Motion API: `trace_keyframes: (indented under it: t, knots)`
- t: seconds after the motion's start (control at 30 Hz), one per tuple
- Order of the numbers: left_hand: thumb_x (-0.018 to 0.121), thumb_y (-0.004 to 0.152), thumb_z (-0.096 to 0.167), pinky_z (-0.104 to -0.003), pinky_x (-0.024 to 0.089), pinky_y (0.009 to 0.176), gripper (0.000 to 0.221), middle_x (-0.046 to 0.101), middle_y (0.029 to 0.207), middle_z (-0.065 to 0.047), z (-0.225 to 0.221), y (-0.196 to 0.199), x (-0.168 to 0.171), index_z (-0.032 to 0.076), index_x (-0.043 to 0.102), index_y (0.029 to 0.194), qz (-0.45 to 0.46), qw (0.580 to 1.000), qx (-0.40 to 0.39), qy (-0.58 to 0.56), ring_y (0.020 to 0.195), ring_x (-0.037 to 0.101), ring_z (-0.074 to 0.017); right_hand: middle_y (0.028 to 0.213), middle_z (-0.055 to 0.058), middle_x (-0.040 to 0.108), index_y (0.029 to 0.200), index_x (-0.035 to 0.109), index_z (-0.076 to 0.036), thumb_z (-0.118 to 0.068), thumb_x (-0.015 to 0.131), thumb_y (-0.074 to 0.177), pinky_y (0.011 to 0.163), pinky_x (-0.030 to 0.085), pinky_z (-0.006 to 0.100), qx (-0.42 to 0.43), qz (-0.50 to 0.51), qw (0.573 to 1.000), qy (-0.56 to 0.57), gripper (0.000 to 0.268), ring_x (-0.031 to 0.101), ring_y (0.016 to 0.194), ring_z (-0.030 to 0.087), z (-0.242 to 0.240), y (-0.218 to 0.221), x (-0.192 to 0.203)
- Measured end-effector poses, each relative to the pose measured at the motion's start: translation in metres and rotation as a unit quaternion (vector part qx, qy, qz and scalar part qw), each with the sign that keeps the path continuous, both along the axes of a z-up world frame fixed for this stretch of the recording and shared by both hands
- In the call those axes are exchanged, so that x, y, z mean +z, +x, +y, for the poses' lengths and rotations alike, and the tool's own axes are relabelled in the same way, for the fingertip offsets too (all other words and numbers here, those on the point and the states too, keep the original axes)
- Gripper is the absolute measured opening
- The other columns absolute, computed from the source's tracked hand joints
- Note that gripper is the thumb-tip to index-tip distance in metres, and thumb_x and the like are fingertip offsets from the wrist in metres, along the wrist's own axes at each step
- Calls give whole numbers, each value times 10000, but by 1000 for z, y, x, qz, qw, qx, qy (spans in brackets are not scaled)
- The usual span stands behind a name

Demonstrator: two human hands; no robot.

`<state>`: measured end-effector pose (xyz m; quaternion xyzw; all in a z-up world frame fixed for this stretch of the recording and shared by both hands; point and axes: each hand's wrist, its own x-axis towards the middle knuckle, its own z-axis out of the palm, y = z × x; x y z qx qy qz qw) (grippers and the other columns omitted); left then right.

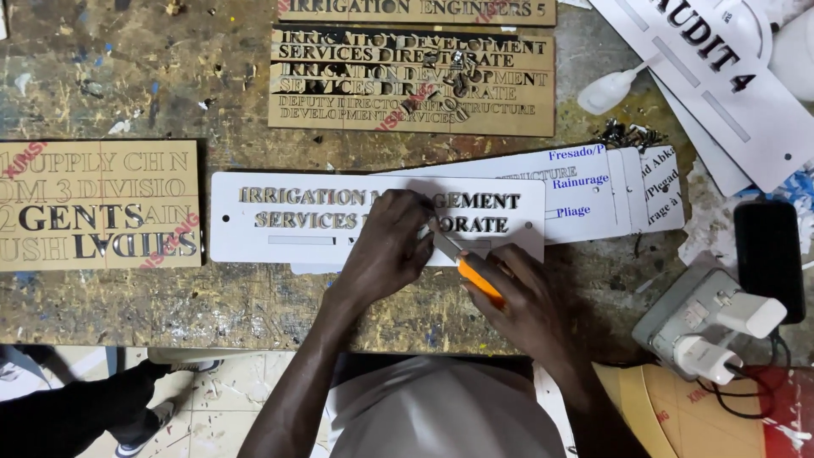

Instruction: Trimming the edges and cutting out letters from a sign using a utility knife on a workbench.

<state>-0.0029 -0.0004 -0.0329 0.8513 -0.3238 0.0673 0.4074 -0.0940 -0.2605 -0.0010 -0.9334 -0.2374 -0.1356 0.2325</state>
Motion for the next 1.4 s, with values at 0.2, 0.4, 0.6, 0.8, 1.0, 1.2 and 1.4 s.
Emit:
trace_keyframes:
  t: [0.2,0.4,0.6,0.8,1.0,1.2,1.4]
  knots:
    - [778,1038,129,-497,508,1010,82,747,1205,-98,3,4,-8,70,744,1085,-16,999,-38,-31,1285,659,-394,1007,82,660,1356,815,-185,-157,816,1002,640,590,387,17,39,997,57,355,716,795,315,-11,-2,1]
    - [749,1065,124,-486,509,994,54,770,1211,-64,2,7,-5,86,738,1027,-25,999,-36,-27,1302,670,-365,1034,71,677,1417,808,-205,-178,826,999,693,603,410,9,82,993,86,419,724,869,299,-20,-5,-3]
    - [712,1076,85,-509,533,970,13,751,1125,-92,1,8,-17,91,709,1064,-34,998,-17,-46,1255,683,-415,994,128,736,1446,780,-147,-119,847,970,638,604,427,-15,170,973,158,481,791,831,356,-20,-3,12]
    - [699,1094,85,-497,548,957,31,746,1086,-85,1,6,-23,106,719,1084,-40,998,7,-58,1212,694,-393,954,112,840,1497,779,-131,-179,714,1075,620,635,319,-43,197,958,202,429,832,781,265,2,3,29]
    - [661,1066,16,-516,587,1008,158,765,1172,-142,0,0,-3,46,779,1167,-37,996,11,-75,1262,698,-424,888,177,840,1482,775,-112,-173,771,1037,538,636,309,-55,203,957,198,449,868,749,321,19,4,51]
    - [672,1050,8,-542,557,1056,198,745,1283,-173,-4,-10,26,31,806,1194,-97,994,36,-33,1340,668,-457,927,222,893,1507,741,-51,-124,702,1053,627,757,387,-102,278,914,276,461,908,776,289,36,-11,63]
    - [758,1061,187,-498,518,1039,179,750,1256,-126,3,-23,21,70,846,1162,-80,996,23,23,1272,664,-381,963,309,858,1568,671,-22,-87,640,1085,652,780,459,-105,324,886,314,488,893,822,400,37,-16,43]
